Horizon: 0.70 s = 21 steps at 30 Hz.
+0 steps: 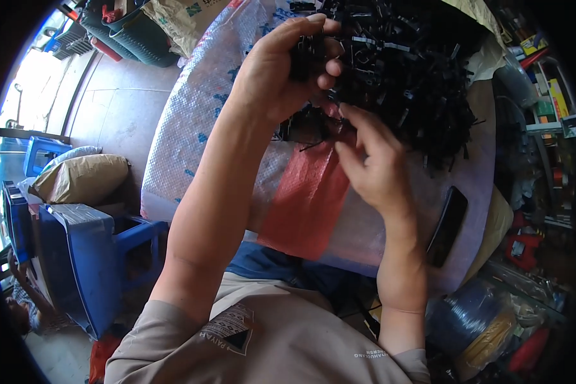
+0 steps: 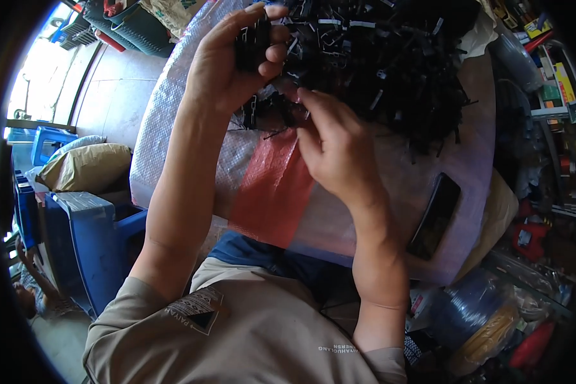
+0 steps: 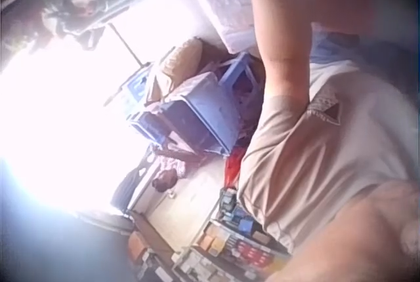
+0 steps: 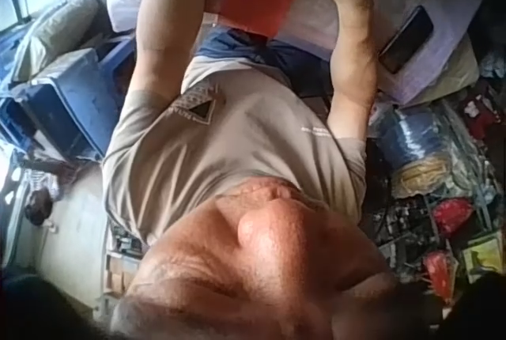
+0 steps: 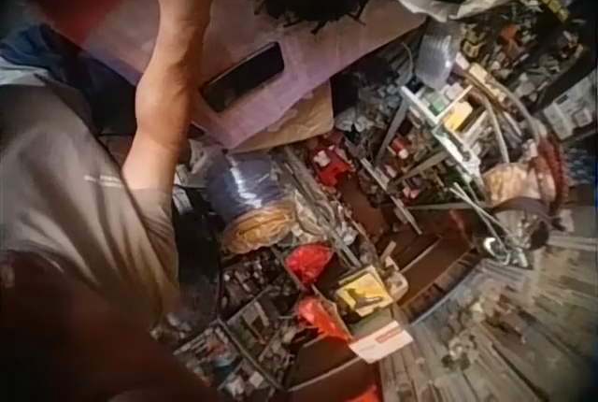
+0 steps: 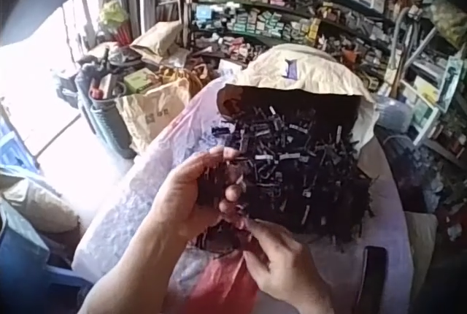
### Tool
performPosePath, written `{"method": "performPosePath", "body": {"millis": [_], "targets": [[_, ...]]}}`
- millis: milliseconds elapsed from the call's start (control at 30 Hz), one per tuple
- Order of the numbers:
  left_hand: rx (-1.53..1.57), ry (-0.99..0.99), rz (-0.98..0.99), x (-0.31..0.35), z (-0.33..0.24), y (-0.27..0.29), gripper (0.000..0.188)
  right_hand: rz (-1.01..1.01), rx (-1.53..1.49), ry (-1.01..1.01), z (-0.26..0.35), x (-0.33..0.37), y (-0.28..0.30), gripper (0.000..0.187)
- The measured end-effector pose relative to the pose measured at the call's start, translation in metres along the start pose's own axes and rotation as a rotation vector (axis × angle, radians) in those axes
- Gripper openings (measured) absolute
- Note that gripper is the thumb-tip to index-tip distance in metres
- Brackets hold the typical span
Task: The recorder is sorting and inspecting small black plastic components from a large sack.
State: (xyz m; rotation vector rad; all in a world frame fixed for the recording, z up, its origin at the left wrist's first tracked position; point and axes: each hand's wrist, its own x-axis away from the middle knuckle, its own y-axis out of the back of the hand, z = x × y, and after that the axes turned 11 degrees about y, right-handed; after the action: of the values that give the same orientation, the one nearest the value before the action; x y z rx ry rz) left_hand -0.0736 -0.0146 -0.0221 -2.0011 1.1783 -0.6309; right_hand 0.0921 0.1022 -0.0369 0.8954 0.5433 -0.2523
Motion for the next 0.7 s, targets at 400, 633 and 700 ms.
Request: {"method": "performPosePath", "body": {"millis": [400,633,700], "targets": [[-0.151,-0.022,-0.041,0.001,0.005,-0.011,0.010,-0.048,-0.147,-0.187,0.002,-0.002,-0.001,0.031],[-0.776,0.008,-0.145,0.018,0.008,-0.043,0.020,-0.475,-0.722,-0.555,-0.019,0.006,0.059,0.011],[-0.913,-0.087,-0.061,0.016,0.017,-0.045,0.028,-0.539,-0.807,-0.566,-0.016,0.002,0.059,0.012]]}}
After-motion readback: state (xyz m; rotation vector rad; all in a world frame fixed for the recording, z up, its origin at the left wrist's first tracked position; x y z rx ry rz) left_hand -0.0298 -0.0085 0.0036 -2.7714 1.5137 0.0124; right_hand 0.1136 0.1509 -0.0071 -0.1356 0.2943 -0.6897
